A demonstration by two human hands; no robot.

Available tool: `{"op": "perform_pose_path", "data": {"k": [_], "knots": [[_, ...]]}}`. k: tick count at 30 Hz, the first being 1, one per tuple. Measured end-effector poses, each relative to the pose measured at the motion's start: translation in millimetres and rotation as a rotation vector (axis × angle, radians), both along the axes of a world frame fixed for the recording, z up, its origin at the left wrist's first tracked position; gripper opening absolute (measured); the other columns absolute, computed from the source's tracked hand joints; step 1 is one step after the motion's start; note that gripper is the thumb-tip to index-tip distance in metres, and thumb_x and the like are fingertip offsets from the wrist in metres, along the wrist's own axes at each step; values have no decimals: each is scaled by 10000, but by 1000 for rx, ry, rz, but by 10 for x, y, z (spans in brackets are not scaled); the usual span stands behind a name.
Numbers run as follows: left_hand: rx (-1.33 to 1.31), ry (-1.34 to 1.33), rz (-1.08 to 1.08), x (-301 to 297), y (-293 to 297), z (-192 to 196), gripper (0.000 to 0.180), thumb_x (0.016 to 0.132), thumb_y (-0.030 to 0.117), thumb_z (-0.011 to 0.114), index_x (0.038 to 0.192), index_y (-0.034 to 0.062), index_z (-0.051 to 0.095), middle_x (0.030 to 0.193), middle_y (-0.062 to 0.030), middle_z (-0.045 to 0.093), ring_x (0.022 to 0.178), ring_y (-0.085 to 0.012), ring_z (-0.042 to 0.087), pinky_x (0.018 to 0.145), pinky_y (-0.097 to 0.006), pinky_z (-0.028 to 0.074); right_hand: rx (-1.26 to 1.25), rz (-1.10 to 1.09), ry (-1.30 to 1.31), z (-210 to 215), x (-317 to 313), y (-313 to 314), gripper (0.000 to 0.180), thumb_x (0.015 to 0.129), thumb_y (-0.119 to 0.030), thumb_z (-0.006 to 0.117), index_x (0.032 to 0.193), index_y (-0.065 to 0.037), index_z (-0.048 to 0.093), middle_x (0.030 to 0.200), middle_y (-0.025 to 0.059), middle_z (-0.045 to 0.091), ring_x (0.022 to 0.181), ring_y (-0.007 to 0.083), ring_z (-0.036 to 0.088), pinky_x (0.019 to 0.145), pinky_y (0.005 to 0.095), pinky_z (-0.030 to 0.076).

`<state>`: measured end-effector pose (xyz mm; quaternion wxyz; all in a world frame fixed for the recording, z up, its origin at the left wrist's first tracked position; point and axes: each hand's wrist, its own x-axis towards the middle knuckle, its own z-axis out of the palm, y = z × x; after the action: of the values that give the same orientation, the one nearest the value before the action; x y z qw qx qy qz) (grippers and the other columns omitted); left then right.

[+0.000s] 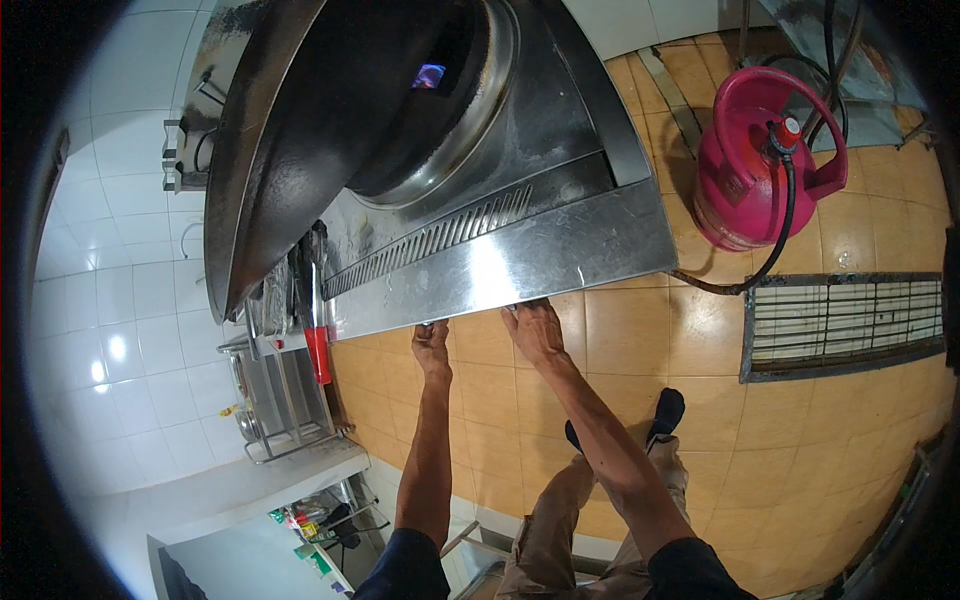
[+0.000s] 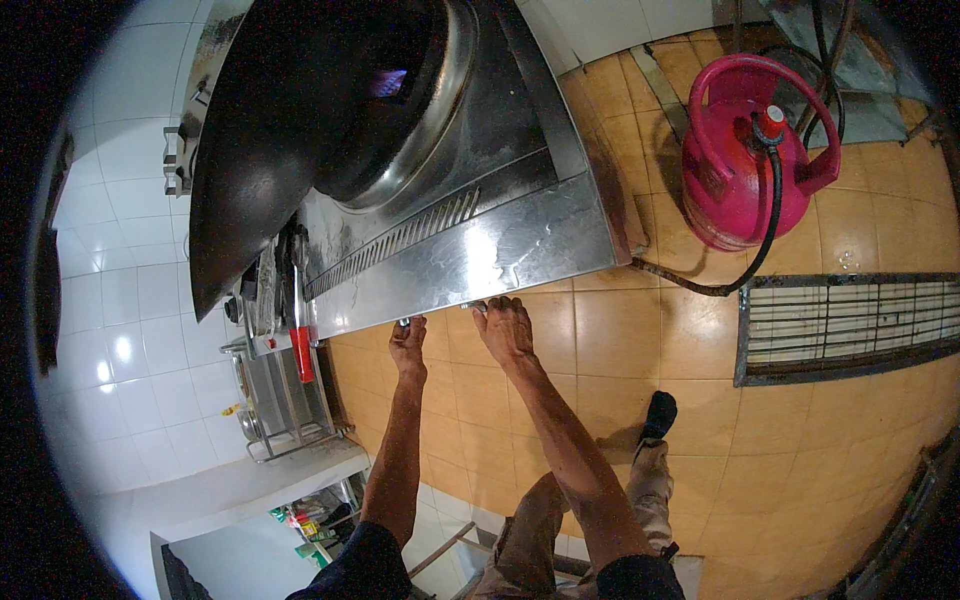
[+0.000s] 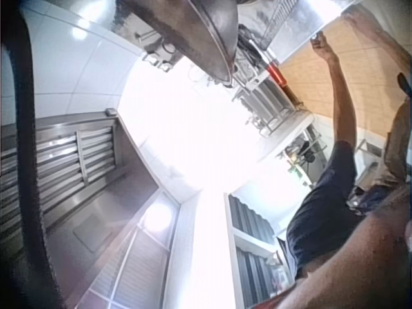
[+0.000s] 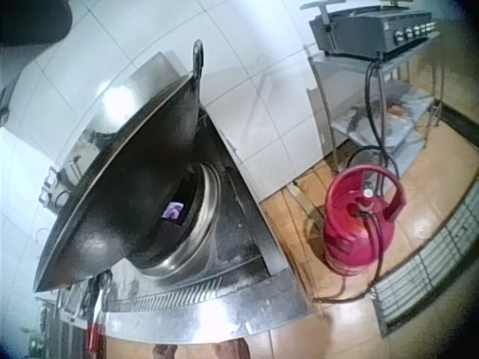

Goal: The person picks through leafy green vegetables by hand, turns on a gas burner under a wok, and transfers chopped tofu and potatoes from a tray into the hot wok, stirring them with tongs.

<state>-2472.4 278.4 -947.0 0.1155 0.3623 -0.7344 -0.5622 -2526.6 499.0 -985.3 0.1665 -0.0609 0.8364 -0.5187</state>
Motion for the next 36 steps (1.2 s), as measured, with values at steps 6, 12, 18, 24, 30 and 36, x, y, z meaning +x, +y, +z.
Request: {"op": "perform_pose_path", "data": {"k": [6,12,18,24,30,36], "knots": [[-28,-32,52,4,42,-38,213,858,156,750,1012,60,638,922,-11,656,847,-120,618,780,-259,499,16,11,-5,-26,3,26,409,928,-362,559,944,31,673,907,197,659,869,344,595,808,428,484],[-16,-4,29,-15,53,-49,201,853,169,756,991,70,649,917,0,660,852,-117,621,798,-252,501,21,-13,20,-24,-30,39,413,928,-364,562,931,36,668,876,200,656,874,343,599,809,429,483],[32,-86,63,-61,212,249,530,854,208,756,1288,43,502,1071,-41,624,960,-139,604,883,-292,489,22,-6,98,212,-46,140,449,937,-373,553,1093,45,608,1047,232,632,911,357,608,829,438,490],[103,-119,194,601,-4,1420,823,864,256,742,1489,54,247,1218,-78,555,1067,-170,567,969,-355,451,113,-53,190,1138,582,99,377,922,-234,605,1134,78,594,1130,244,621,1009,381,595,929,437,469],[144,-29,213,1963,-536,3129,719,890,298,714,1450,50,339,1231,-78,542,1074,-183,562,933,-342,447,94,126,73,3051,1475,-151,335,953,-250,555,1124,33,614,1086,195,634,987,357,588,904,436,480],[165,56,213,3333,-1386,4916,590,939,325,640,1405,30,430,1358,-146,506,1144,-224,563,960,-353,456,7,198,126,5028,2434,-1259,277,942,-204,560,1112,2,634,1094,185,643,1034,358,585,926,421,473]]}}
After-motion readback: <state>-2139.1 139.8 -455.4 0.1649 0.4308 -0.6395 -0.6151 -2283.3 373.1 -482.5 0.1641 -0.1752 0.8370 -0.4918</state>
